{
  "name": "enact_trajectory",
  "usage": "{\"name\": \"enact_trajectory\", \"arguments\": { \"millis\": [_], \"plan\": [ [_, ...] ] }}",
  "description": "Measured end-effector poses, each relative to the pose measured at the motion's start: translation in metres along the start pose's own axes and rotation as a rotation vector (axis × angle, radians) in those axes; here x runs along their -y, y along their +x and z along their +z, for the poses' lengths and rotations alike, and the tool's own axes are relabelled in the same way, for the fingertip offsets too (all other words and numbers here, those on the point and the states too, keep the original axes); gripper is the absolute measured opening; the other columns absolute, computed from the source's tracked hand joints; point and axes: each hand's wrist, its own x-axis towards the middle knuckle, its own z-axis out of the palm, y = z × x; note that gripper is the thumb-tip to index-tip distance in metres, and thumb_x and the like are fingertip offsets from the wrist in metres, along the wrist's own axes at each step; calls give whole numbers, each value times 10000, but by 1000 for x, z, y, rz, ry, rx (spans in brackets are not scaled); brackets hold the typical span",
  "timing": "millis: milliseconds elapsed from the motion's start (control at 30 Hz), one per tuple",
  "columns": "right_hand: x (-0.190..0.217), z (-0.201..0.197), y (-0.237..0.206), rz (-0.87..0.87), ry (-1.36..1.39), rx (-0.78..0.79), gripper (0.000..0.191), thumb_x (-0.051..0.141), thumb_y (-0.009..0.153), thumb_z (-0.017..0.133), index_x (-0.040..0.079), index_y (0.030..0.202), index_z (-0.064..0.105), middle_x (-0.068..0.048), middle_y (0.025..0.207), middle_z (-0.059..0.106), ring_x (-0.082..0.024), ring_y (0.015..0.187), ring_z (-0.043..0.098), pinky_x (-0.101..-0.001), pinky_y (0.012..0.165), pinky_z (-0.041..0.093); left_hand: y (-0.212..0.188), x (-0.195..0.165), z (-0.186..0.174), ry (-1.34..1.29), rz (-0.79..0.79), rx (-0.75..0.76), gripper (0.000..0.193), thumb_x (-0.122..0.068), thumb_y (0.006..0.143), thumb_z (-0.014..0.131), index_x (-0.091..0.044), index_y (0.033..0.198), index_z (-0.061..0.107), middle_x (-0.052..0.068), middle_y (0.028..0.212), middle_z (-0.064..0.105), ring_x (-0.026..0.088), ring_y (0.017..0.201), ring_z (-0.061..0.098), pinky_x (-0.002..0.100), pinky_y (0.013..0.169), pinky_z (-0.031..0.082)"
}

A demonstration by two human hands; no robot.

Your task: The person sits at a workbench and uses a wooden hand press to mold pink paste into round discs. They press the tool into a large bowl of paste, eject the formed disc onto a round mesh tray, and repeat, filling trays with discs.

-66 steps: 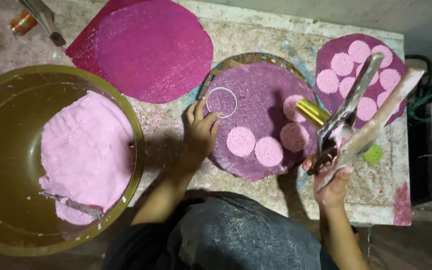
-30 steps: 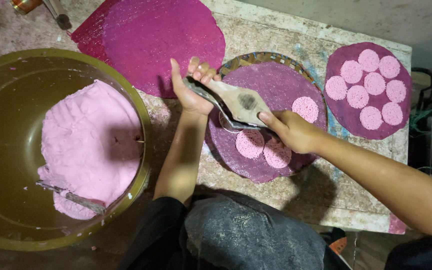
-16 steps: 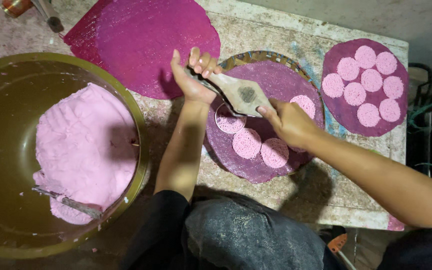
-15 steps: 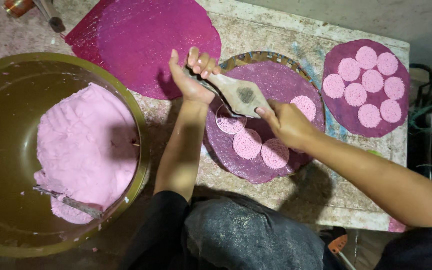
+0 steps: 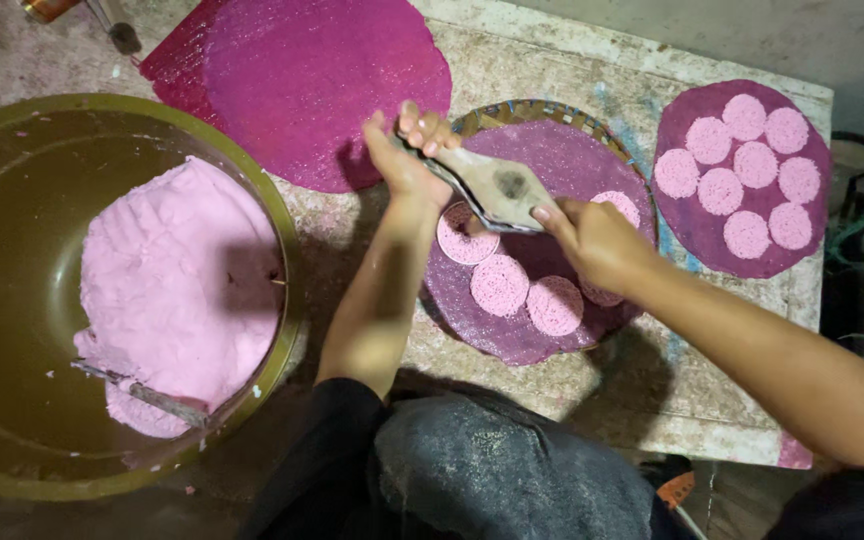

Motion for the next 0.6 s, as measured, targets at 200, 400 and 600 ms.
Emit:
{"name": "enact_trajectory", "arguments": {
  "millis": [200,400,600],
  "plan": [
    [-1,5,0,-198,185,-55,549,468,1067,425,1,1194,683,-284,920,715,-450,879,712,-510,791,537,3,-6,7,38,-2,14,441,-521,939,376,-187,653,405,-50,525,338,122,464,306,328,526,308],
    [-9,13,16,-118,2,-158,467,435,1044,485,36,1187,682,-293,823,683,-478,751,660,-556,698,500,3,-5,15,85,58,150,434,-496,938,358,-174,653,421,-21,529,366,142,476,341,351,548,329],
    [-31,35,0,-345,374,-237,424,402,1077,540,10,937,618,-91,630,558,-185,575,557,-367,555,453,-23,-30,11,542,61,440,465,-455,980,397,-70,1087,634,66,978,630,192,917,594,365,842,514]
  ]
}}
